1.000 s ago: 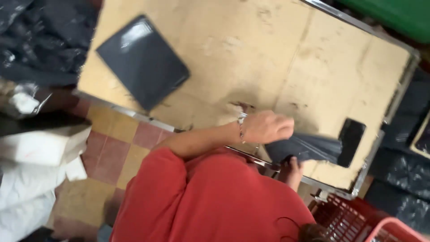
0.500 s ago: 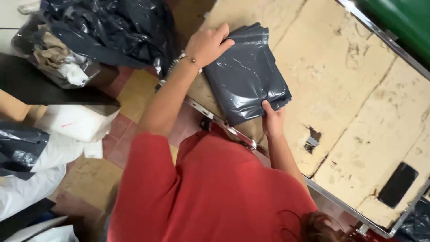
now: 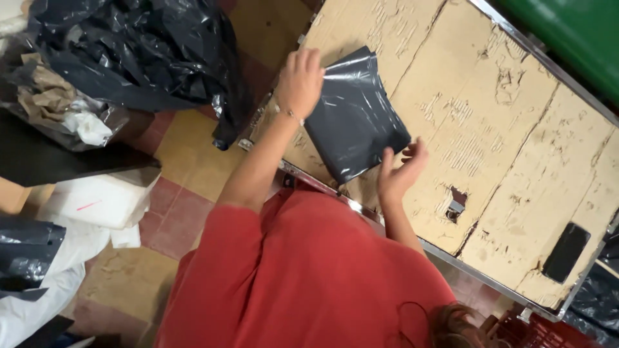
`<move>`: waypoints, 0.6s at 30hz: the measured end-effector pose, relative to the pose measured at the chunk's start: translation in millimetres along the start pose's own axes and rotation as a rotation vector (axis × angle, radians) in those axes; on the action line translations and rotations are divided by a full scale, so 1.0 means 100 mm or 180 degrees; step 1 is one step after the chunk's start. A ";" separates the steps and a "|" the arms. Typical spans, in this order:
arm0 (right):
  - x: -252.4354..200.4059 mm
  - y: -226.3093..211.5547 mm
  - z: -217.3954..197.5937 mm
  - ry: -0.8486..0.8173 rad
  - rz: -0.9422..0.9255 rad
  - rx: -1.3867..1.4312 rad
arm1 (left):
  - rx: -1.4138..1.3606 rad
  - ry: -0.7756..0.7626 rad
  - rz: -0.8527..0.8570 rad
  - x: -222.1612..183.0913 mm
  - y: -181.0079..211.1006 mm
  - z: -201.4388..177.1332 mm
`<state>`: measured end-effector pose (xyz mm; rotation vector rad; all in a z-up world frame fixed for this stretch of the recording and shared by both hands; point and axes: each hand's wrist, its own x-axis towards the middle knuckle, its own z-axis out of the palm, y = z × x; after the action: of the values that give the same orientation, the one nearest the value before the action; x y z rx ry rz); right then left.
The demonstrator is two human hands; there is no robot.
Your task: Folding plastic bags and placing them into a crate
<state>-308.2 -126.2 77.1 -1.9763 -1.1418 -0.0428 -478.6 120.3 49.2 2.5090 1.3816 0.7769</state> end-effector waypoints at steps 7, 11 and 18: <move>-0.28 -0.13 0.63 -0.1695 -0.1875 -0.1077 | 0.0243 -0.0776 0.0508 -0.30 0.47 0.07; -0.36 -0.05 0.65 -0.1701 -0.1778 -0.1369 | 0.0285 -0.0810 0.0425 -0.26 0.52 0.12; -0.31 0.08 0.56 -0.1716 -0.1859 -0.0784 | -0.0535 -0.1051 -0.0509 0.42 0.13 0.56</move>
<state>-340.4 -112.4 22.1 -1.8409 -2.1287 0.0516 -421.3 153.1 21.8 2.2404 1.3199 0.4057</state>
